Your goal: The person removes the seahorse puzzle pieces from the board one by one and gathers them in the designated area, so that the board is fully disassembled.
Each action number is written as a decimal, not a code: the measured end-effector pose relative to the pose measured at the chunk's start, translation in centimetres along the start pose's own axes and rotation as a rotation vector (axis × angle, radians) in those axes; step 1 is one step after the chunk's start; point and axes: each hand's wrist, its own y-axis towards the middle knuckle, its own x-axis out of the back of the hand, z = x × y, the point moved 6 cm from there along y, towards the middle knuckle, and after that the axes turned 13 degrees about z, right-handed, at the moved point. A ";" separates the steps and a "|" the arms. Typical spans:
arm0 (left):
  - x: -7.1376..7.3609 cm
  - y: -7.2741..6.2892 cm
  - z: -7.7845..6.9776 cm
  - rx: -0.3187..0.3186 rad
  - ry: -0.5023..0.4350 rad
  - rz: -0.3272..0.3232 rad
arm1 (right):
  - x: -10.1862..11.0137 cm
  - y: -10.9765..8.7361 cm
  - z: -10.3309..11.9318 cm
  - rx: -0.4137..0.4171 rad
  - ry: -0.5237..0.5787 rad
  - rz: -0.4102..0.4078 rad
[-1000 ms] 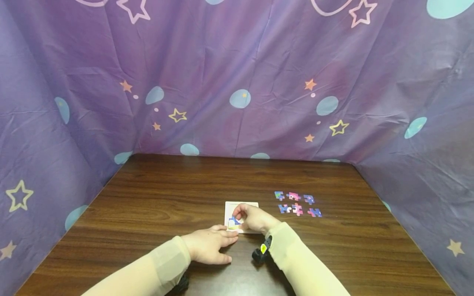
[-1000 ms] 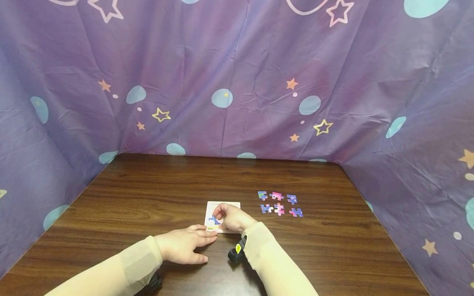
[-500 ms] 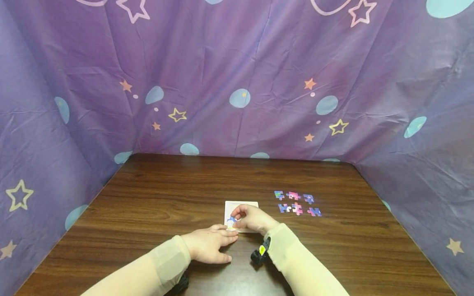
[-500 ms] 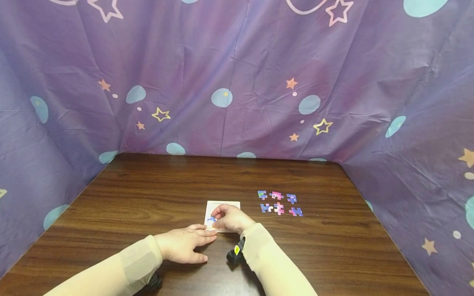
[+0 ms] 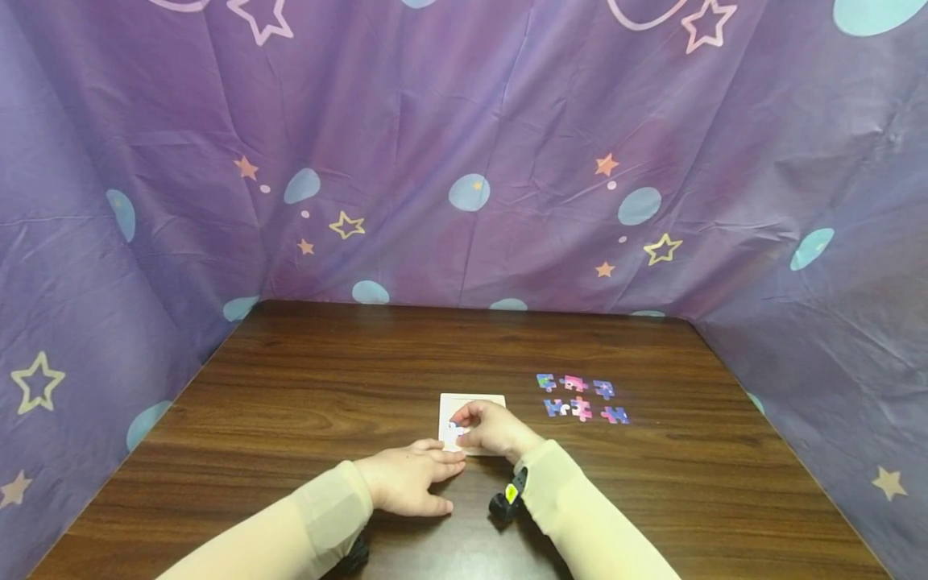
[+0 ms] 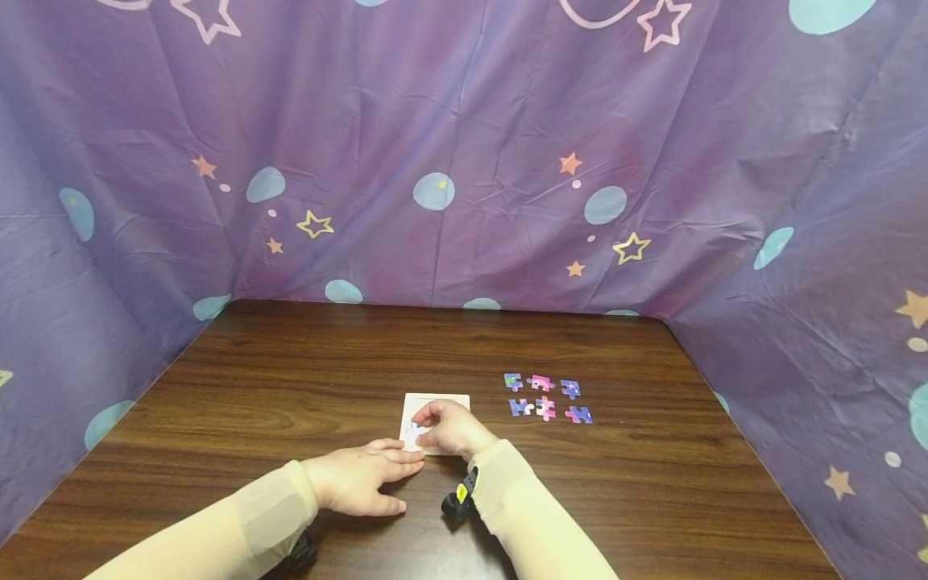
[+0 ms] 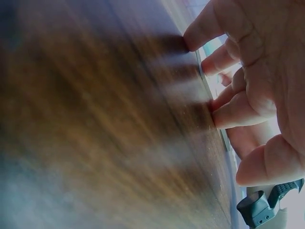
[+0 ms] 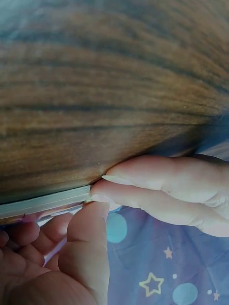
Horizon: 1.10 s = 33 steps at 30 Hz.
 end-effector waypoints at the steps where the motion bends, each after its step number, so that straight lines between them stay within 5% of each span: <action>1: 0.0 0.0 0.0 0.001 0.000 0.001 | 0.0 0.0 0.0 0.009 -0.001 0.000; 33: 0.0 0.1 0.0 -0.011 -0.010 0.006 | -0.2 -0.3 0.0 0.014 0.203 0.048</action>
